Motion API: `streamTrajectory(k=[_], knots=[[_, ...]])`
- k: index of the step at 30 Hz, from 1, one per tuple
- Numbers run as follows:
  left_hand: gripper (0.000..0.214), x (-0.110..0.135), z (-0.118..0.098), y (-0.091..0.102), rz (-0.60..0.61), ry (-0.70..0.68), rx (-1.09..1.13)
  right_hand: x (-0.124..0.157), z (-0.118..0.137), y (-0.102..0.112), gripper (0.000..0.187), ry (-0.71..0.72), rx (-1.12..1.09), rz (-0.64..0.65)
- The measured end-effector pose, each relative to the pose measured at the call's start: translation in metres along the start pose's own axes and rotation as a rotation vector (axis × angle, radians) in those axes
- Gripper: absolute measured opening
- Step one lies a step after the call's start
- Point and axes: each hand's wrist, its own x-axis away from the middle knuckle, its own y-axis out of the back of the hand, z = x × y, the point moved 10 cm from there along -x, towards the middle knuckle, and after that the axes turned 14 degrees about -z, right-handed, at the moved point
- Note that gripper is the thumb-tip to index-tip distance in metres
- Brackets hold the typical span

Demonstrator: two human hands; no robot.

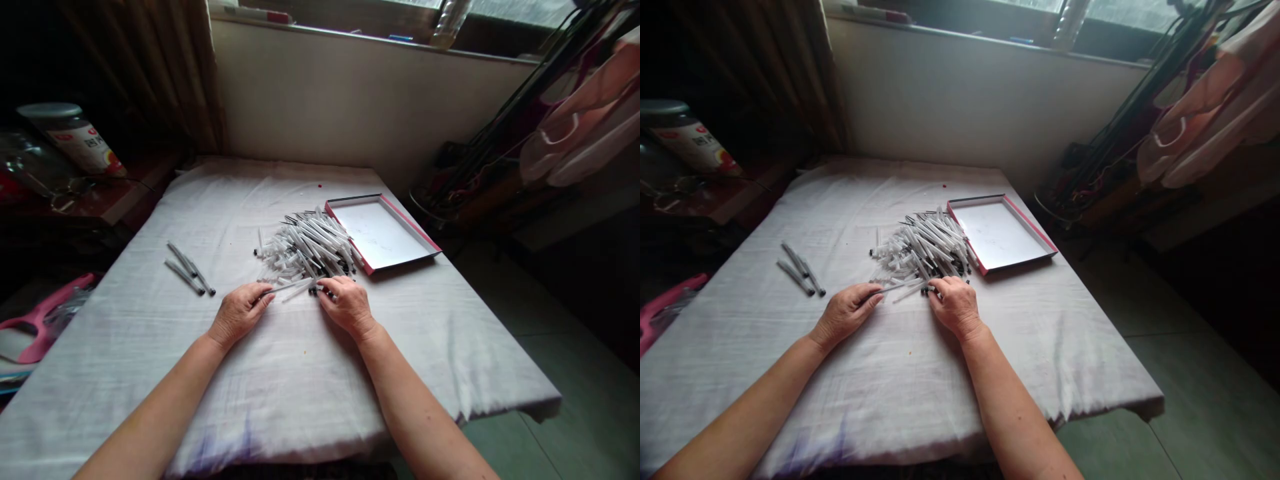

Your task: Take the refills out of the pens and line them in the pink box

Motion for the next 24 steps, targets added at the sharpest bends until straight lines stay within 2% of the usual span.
streamTrajectory(k=[3,6,9,16,20,24], knots=[[0.027,0.004,-0.001,0.002,0.006,-0.018,0.021,-0.001,0.002,0.01,0.017,-0.052,-0.096,-0.087],[0.026,0.007,-0.002,0.003,0.017,-0.027,0.034,0.001,0.002,0.015,0.021,-0.162,-0.283,-0.139],[0.025,0.008,-0.004,0.003,0.029,-0.041,0.044,0.003,0.002,0.008,0.022,-0.266,-0.452,-0.11],[0.024,0.008,-0.003,0.003,0.048,-0.029,0.052,0.007,-0.01,-0.006,0.022,-0.479,-0.667,-0.099],[0.028,0.004,0.01,0.015,0.024,-0.013,0.004,0.0,-0.033,0.007,0.026,-0.653,-0.741,-0.234],[0.032,-0.001,0.035,0.038,-0.081,0.049,-0.082,-0.018,-0.054,0.021,0.031,-0.756,-0.753,-0.424]])
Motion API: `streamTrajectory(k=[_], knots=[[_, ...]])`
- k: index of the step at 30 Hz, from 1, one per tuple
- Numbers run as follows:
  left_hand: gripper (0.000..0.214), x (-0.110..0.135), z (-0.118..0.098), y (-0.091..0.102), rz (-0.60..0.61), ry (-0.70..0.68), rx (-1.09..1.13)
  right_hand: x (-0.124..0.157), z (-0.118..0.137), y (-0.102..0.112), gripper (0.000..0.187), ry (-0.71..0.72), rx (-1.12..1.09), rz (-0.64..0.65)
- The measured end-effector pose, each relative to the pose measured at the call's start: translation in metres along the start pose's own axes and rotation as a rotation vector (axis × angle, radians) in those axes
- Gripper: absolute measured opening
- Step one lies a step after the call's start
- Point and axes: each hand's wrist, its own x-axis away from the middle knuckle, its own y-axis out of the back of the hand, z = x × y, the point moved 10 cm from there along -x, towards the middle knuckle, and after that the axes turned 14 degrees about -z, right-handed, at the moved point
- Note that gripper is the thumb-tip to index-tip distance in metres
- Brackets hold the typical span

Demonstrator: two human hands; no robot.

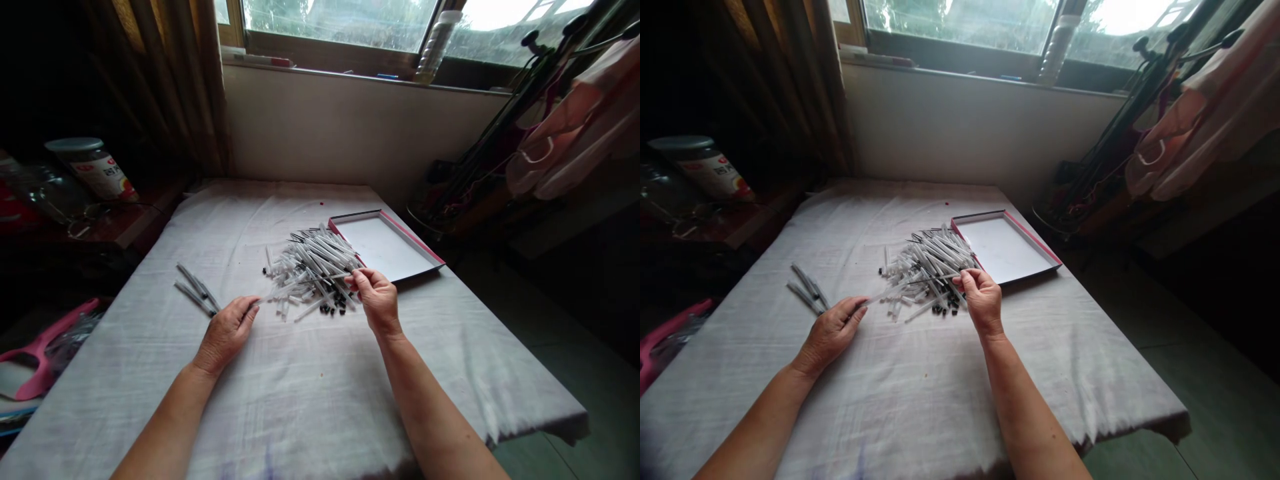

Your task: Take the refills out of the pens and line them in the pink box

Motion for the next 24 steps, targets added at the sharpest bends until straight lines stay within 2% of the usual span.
streamTrajectory(k=[2,5,7,9,11,13,18,24], knots=[[0.033,-0.002,0.01,0.005,-0.024,0.037,-0.032,-0.007,0.005,-0.007,0.03,0.033,0.004,-0.035],[0.032,-0.004,0.014,0.006,-0.023,0.069,-0.037,-0.004,0.012,-0.03,0.027,0.136,0.107,0.034],[0.032,-0.003,0.012,0.006,-0.025,0.081,-0.018,0.005,0.022,-0.044,0.025,0.292,0.251,0.076],[0.034,-0.003,0.011,0.004,-0.019,0.092,0.003,0.017,0.037,-0.053,0.025,0.524,0.405,0.078],[0.034,-0.002,0.009,0.002,-0.007,0.097,0.021,0.029,0.048,-0.059,0.035,0.735,0.545,0.073],[0.034,-0.001,0.008,0.001,0.003,0.101,0.031,0.036,0.049,-0.068,0.041,0.852,0.677,0.112],[0.033,-0.002,0.008,0.001,0.004,0.103,0.039,0.039,0.036,-0.087,0.016,0.936,0.85,0.32],[0.03,-0.003,0.025,0.008,0.003,0.282,-0.035,0.026,0.048,-0.097,0.022,0.945,1.057,0.319]])
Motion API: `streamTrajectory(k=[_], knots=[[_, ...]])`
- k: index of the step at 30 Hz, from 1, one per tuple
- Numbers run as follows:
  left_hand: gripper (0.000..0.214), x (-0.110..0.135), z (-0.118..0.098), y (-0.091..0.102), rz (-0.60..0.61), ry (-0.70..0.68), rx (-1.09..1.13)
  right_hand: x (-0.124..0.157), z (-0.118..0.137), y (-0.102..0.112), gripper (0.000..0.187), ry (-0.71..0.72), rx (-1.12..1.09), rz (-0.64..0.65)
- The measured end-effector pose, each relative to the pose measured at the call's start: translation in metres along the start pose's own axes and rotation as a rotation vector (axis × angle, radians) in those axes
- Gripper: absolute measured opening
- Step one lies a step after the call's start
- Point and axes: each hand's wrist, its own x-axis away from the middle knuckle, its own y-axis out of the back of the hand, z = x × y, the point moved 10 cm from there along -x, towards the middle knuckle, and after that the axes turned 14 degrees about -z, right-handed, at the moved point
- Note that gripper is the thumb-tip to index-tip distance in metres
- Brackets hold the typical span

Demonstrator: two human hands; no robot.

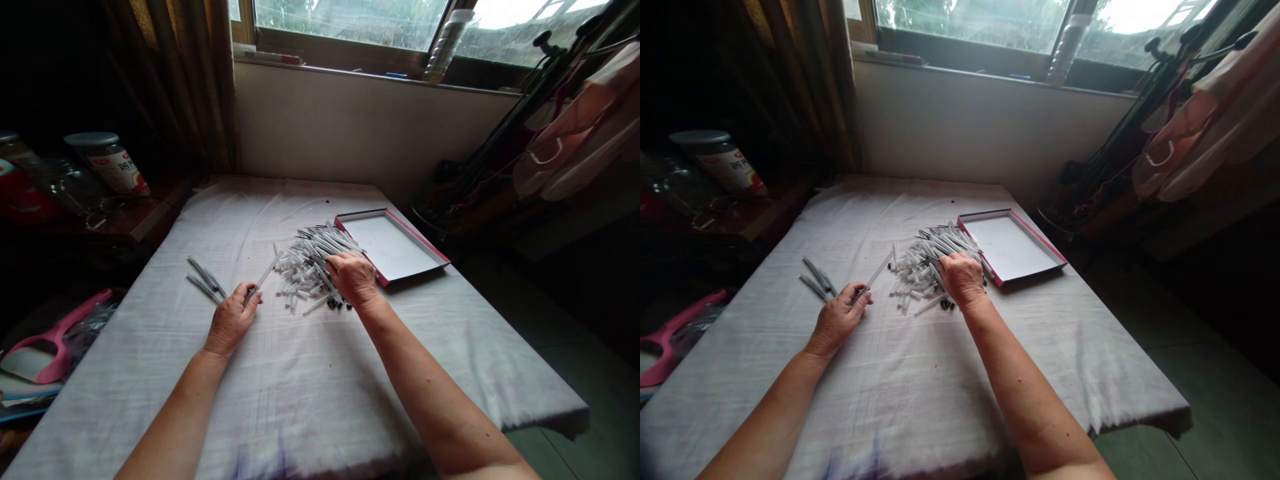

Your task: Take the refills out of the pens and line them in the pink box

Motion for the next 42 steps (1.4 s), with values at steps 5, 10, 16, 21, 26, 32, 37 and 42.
streamTrajectory(k=[5,10,16,21,26,32,37,42], knots=[[0.03,0.004,-0.007,-0.005,0.07,0.02,0.075,-0.017,0.011,-0.021,0.021,0.015,0.095,0.154],[0.033,0.006,-0.01,-0.007,0.098,0.018,0.067,-0.021,0.018,-0.025,0.015,0.01,0.052,0.108],[0.033,0.01,-0.019,-0.007,0.101,-0.05,0.055,0.006,0.012,0.0,0.031,-0.24,-0.282,-0.029],[0.031,0.022,-0.04,-0.019,0.144,-0.191,0.139,0.045,0.012,-0.012,0.056,-0.492,-0.75,0.067],[0.03,0.031,-0.055,-0.03,0.271,-0.24,0.228,0.068,0.011,-0.022,0.054,-0.632,-0.997,0.155],[0.05,0.024,-0.022,-0.031,0.47,0.138,0.491,0.064,-0.039,0.001,0.049,-0.732,-1.08,-0.086],[0.044,-0.007,-0.005,-0.012,0.086,0.147,0.394,0.05,-0.073,0.02,0.036,-0.698,-0.792,-0.323],[0.037,-0.007,-0.035,-0.028,-0.079,-0.222,-0.075,0.033,-0.037,0.009,0.029,-0.484,-0.335,-0.314]])
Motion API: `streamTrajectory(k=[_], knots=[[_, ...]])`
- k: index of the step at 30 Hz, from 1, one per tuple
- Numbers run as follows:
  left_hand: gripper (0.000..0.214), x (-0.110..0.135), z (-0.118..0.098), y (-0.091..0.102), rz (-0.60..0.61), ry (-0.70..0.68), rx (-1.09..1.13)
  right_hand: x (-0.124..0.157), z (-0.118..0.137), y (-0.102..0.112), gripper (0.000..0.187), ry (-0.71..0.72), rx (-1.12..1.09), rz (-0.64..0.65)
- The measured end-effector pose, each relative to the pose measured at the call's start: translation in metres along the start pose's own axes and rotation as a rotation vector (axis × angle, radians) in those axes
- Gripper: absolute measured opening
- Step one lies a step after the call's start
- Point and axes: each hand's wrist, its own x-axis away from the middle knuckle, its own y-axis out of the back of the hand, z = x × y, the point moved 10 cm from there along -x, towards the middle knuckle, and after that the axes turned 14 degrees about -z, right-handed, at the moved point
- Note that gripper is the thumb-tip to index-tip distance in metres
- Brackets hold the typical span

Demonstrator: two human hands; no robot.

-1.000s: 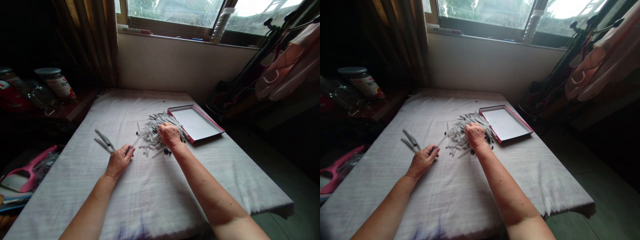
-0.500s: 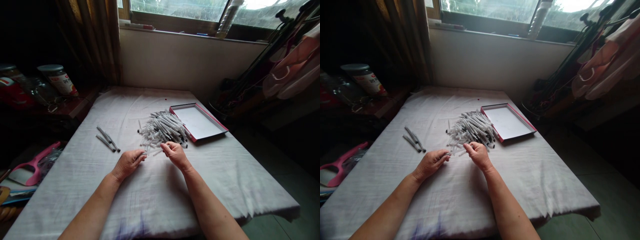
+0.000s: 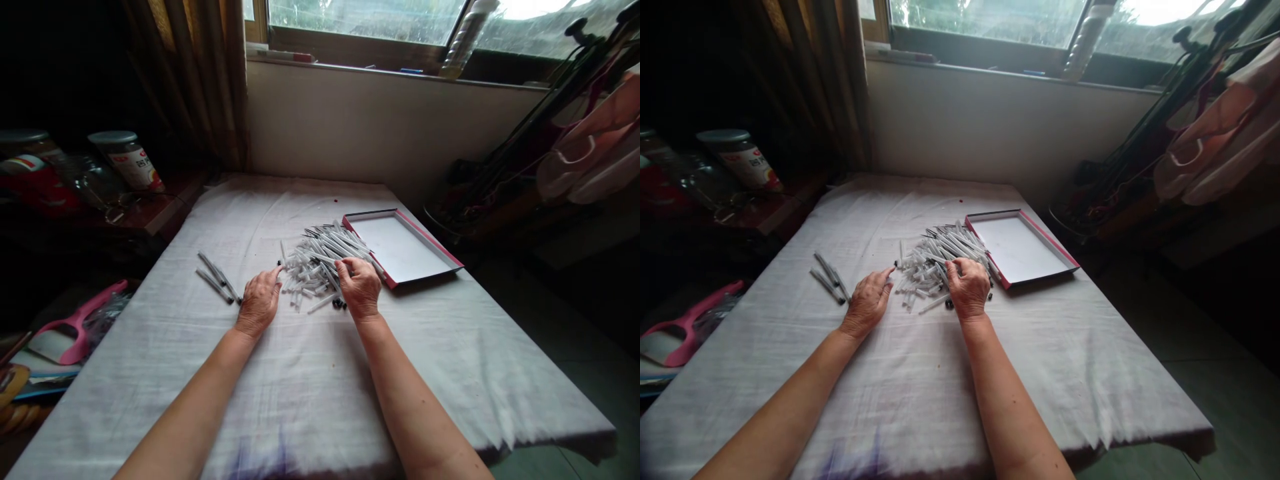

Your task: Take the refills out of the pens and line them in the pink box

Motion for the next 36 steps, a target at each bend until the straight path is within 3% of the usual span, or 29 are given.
streamTrajectory(k=[4,9,15,19,23,26,30,33,36], knots=[[0.045,0.009,-0.007,-0.007,0.002,-0.149,-0.182,0.004,0.008,-0.018,0.027,0.092,0.174,0.005],[0.037,0.008,-0.001,0.007,-0.045,-0.152,-0.232,0.007,0.016,-0.029,0.022,0.207,0.256,0.04],[0.031,-0.008,0.043,0.046,-0.105,-0.078,-0.342,0.016,0.024,-0.03,0.022,0.293,0.253,0.071],[0.03,-0.015,0.073,0.051,0.076,-0.166,-0.465,0.022,0.023,-0.02,0.019,0.326,0.21,0.074],[0.023,-0.02,0.084,0.044,0.251,-0.296,-0.473,0.03,0.023,-0.007,0.017,0.363,0.16,0.066],[0.016,-0.023,0.076,0.036,0.352,-0.452,-0.439,0.035,0.025,0.003,0.015,0.374,0.116,0.053],[0.012,-0.028,0.056,0.035,0.383,-0.593,-0.407,0.041,0.032,0.015,0.015,0.372,0.039,0.041],[0.017,-0.025,0.022,0.04,0.271,-0.688,-0.346,0.047,0.04,0.02,0.017,0.36,-0.037,0.055],[0.017,-0.013,-0.014,0.043,0.108,-0.679,-0.264,0.054,0.048,0.02,0.021,0.348,-0.101,0.09]])
